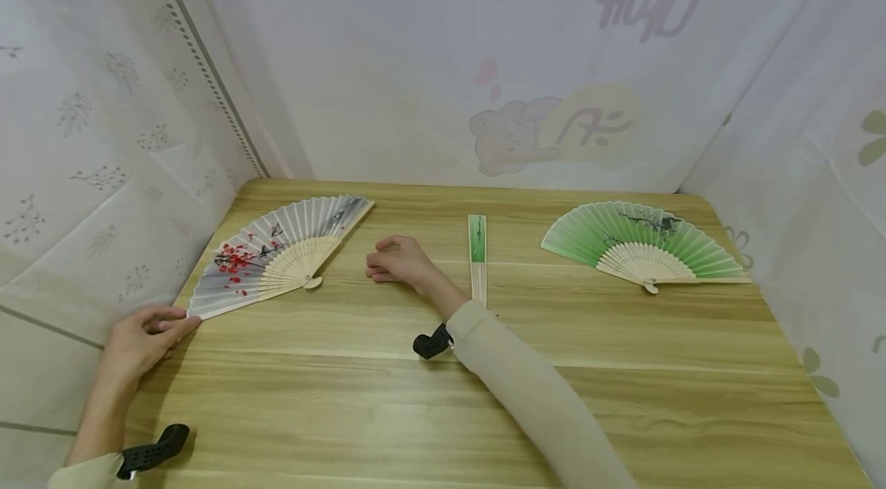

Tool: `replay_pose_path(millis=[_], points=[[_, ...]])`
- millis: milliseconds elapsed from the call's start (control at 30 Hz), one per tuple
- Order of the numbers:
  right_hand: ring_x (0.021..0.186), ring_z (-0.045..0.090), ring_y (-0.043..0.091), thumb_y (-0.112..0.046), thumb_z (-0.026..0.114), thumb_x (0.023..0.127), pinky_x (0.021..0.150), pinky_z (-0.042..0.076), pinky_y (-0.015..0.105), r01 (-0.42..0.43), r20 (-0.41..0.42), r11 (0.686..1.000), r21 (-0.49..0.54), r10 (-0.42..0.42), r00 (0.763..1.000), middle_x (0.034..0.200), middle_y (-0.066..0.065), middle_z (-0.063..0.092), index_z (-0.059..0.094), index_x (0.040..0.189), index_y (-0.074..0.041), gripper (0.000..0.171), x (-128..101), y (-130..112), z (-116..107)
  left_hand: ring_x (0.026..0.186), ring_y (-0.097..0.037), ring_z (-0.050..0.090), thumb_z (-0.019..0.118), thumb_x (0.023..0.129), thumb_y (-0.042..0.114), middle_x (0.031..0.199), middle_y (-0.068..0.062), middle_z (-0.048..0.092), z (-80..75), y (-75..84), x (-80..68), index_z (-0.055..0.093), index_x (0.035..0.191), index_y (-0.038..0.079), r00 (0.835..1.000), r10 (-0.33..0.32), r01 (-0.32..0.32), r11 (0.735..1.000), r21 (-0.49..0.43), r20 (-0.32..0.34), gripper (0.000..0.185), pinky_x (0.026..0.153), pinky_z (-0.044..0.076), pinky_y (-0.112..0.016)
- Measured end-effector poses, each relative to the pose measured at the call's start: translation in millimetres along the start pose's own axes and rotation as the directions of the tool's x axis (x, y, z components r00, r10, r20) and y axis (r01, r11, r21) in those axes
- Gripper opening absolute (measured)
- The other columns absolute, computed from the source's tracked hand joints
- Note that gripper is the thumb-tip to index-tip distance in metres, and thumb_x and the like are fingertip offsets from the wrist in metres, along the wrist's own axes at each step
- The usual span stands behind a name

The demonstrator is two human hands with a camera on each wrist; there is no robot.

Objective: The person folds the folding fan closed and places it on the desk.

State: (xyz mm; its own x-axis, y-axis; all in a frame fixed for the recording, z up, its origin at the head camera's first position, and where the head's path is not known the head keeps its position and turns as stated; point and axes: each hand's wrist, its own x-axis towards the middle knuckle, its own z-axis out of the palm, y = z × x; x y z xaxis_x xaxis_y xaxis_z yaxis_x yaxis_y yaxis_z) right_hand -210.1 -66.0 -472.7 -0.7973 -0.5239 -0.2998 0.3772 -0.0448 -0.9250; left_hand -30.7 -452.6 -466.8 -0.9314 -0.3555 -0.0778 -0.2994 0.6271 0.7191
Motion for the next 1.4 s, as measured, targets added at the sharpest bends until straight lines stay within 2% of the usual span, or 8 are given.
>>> replay_pose_path(millis=[233,533,767,1000,1400], points=[[0.089,0.073,0.029,0.000,0.071,0.094,0.079,0.060,0.033,0.029,-0.020,0.999,0.026,-0.029,0.999,0.103,0.017,0.070,0.043,0.140,0.012,0.055,9,4,9,0.054,-0.012,0.056,0.078,0.093,0.025,0.071,0.005,0.060,2.2,0.8,0.7,0.062,0.113,-0.016,1.000,-0.001,0.001,1.000,-0.014,-0.022,0.049,0.046,0.050,-0.026],[0.091,0.073,0.033,0.003,0.071,0.094,0.080,0.060,0.034,0.061,-0.044,0.994,0.094,-0.057,0.997,0.109,0.031,0.068,0.041,0.140,0.013,0.057,15,6,25,0.053,-0.010,0.056,0.077,0.094,0.021,0.071,0.006,0.060,1.7,3.6,0.2,0.060,0.114,-0.019,0.999,-0.005,0.005,1.000,0.005,-0.034,0.048,0.047,0.049,-0.025],[0.086,0.073,0.027,0.007,0.071,0.092,0.079,0.060,0.032,0.077,-0.092,0.989,0.129,-0.066,0.994,0.096,0.022,0.073,0.043,0.138,0.013,0.055,20,9,35,0.053,-0.011,0.056,0.077,0.094,0.022,0.071,0.006,0.060,1.1,5.1,0.1,0.060,0.114,-0.018,0.999,-0.024,0.024,1.000,0.004,-0.026,0.048,0.047,0.050,-0.025],[0.090,0.073,0.030,0.011,0.072,0.090,0.080,0.060,0.033,0.069,-0.129,0.976,0.206,-0.043,0.991,0.092,0.021,0.072,0.047,0.135,0.014,0.052,26,12,46,0.054,-0.011,0.056,0.077,0.094,0.023,0.071,0.006,0.061,1.1,6.7,-0.4,0.059,0.118,-0.019,0.999,-0.039,0.039,0.999,-0.001,-0.020,0.051,0.047,0.050,-0.026],[0.099,0.071,0.037,0.015,0.071,0.088,0.084,0.059,0.035,0.047,-0.111,0.948,0.316,-0.012,0.994,0.093,0.021,0.072,0.050,0.135,0.013,0.051,30,14,61,0.055,-0.010,0.055,0.077,0.094,0.023,0.072,0.006,0.060,1.9,2.8,0.3,0.059,0.117,-0.018,0.999,-0.032,0.032,0.999,0.007,-0.031,0.051,0.048,0.048,-0.025]])
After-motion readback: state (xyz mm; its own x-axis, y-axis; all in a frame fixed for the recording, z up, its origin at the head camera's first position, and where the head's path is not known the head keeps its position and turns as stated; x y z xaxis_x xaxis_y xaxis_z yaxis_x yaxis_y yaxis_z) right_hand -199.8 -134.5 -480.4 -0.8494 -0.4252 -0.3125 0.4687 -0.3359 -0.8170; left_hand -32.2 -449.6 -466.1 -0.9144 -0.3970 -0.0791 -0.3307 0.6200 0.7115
